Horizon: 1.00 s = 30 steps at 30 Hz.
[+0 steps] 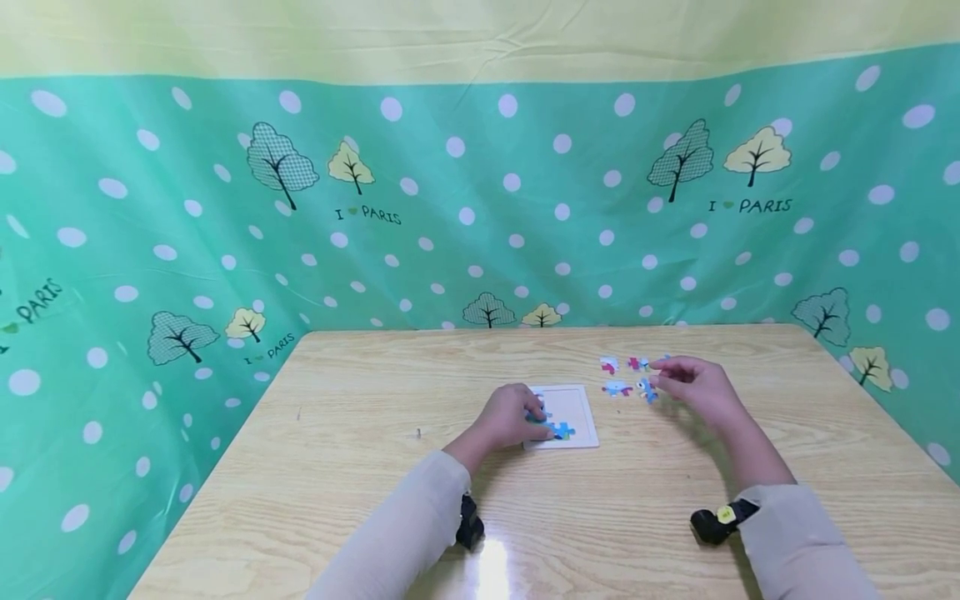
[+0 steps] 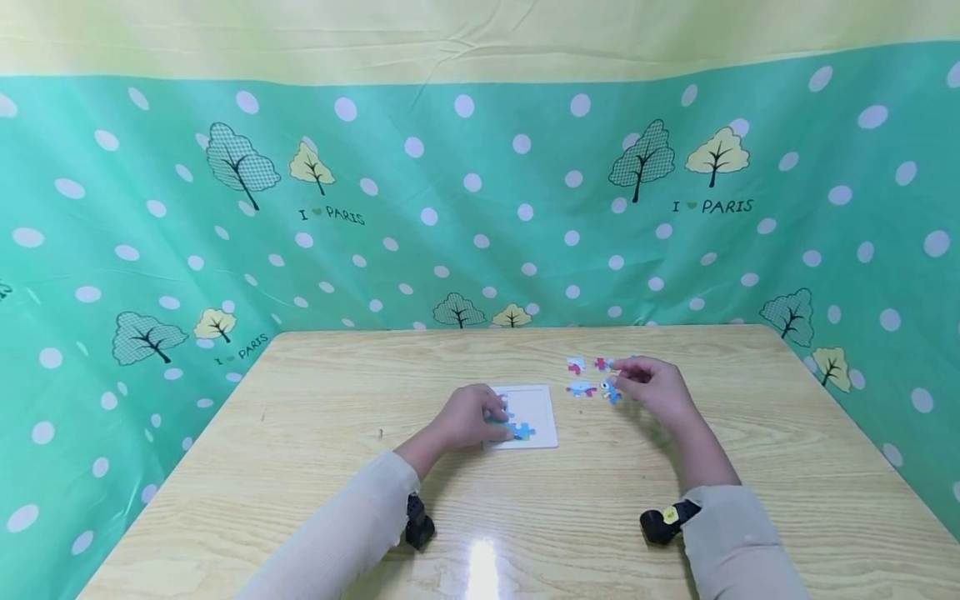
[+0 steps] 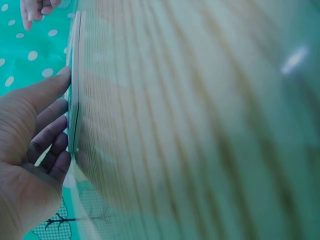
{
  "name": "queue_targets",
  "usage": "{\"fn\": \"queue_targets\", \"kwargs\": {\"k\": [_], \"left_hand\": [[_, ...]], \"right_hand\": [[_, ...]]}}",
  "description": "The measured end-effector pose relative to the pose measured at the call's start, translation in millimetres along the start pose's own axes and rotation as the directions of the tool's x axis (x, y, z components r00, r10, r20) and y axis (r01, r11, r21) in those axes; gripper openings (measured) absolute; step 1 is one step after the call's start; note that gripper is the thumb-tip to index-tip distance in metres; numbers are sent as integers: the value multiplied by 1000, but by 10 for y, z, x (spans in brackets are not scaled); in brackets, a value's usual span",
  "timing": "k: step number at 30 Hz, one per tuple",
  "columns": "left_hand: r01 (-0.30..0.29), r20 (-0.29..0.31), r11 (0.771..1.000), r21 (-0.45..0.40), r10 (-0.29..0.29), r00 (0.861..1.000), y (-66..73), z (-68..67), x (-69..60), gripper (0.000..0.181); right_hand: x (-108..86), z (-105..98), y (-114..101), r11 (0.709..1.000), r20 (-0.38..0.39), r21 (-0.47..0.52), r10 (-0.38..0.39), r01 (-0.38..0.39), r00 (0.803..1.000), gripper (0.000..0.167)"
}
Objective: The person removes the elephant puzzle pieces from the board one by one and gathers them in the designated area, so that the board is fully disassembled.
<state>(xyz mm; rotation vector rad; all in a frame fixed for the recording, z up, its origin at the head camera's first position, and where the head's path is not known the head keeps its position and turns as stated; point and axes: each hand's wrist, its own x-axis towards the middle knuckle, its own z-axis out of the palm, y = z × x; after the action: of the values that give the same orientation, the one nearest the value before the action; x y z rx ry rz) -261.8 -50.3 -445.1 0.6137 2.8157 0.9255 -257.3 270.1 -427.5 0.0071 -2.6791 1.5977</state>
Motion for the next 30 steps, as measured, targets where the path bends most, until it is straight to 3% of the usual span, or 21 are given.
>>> {"fn": "queue_targets", "kwargs": {"k": [17, 22, 30], "left_hand": [[5, 0, 1000, -30, -5, 1000, 22, -19, -11, 17], [16, 7, 999, -36, -16, 1000, 26, -19, -13, 16], [7, 9, 1000, -20, -7, 1000, 12, -15, -8, 16]], "right_hand": [[-97, 122, -215, 993, 49, 0, -117, 117, 992, 39], [-122, 164, -267, 990, 134, -35, -133, 139, 982, 44], [-169, 230, -339, 982, 240, 12, -187, 190, 953, 46]]}}
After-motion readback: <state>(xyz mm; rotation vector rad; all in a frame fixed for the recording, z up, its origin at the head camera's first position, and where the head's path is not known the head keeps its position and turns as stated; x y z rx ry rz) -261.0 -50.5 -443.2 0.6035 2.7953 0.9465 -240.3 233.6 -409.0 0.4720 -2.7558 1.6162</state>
